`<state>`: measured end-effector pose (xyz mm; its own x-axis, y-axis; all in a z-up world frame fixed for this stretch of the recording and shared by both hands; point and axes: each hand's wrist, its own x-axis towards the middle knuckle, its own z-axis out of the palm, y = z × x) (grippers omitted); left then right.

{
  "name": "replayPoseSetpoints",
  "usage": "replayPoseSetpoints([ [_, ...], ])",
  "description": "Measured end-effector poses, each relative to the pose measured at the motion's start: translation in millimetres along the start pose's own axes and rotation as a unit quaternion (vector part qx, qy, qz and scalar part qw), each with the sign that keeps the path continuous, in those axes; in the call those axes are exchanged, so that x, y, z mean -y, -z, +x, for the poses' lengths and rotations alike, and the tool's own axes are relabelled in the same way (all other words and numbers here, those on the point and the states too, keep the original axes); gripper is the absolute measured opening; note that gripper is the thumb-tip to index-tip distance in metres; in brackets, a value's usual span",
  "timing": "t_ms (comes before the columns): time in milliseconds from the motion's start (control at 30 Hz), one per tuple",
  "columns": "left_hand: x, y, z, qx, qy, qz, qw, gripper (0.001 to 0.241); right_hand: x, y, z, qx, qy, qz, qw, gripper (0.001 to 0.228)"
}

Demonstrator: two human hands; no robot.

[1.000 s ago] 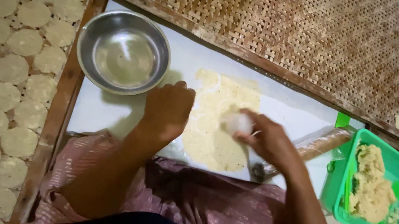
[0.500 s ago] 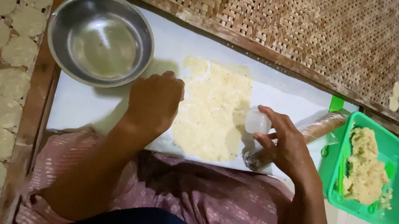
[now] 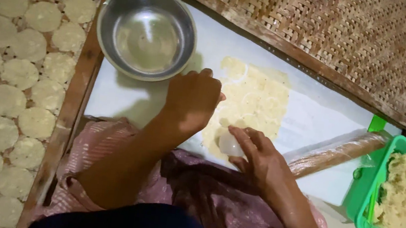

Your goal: Rolling out dough with a rolling pin and using a plastic cap to cut it into small circular chip shapes.

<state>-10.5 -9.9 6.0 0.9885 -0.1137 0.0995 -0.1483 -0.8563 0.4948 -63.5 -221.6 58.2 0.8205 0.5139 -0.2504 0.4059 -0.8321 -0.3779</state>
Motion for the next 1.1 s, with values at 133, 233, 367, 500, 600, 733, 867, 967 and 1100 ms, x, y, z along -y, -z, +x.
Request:
replayPoseSetpoints([
  [133,-3.8,6.4,1.8,0.006,0.003,0.014,1.0,0.025,6.0,-13.8,10.0,0.016,0.0,-0.032,0.999,0.062],
  [233,-8.1,13.4,2.9,0.042,0.024,0.019,0.999,0.031,12.0,-18.3,15.0,0.061,-0.025,-0.086,0.994,0.072],
  [367,-7.6,15.4,3.2,0.042,0.023,-0.002,0.999,0.035,11.2,-22.7,14.1,0.006,0.055,-0.127,0.99,0.068],
  [500,-8.6,17.0,1.1,0.039,0.007,0.008,0.999,0.038,14.8,-26.8,12.9,-0.026,0.084,-0.158,0.984,0.068],
  [600,-9.9,14.5,2.0,0.033,0.008,0.007,0.999,0.035,-1.1,-41.1,14.4,-0.041,0.097,-0.173,0.979,0.071],
  [733,-7.8,9.2,1.5,0.027,0.0,0.006,1.0,0.035,-1.2,-42.3,20.9,0.043,0.018,-0.206,0.978,0.076],
  [867,-7.7,9.1,-0.5,0.009,0.0,-0.009,1.0,0.031,-5.3,-43.0,18.9,-0.018,0.092,-0.191,0.977,0.078],
  [967,-7.3,7.7,-0.7,0.009,-0.002,-0.025,1.0,0.028,-5.0,-41.3,19.9,-0.044,0.132,-0.2,0.97,0.08],
  [1100,-7.6,4.2,1.0,0.001,0.004,-0.016,1.0,0.027,5.9,-32.6,21.6,0.013,0.062,-0.175,0.983,0.075],
])
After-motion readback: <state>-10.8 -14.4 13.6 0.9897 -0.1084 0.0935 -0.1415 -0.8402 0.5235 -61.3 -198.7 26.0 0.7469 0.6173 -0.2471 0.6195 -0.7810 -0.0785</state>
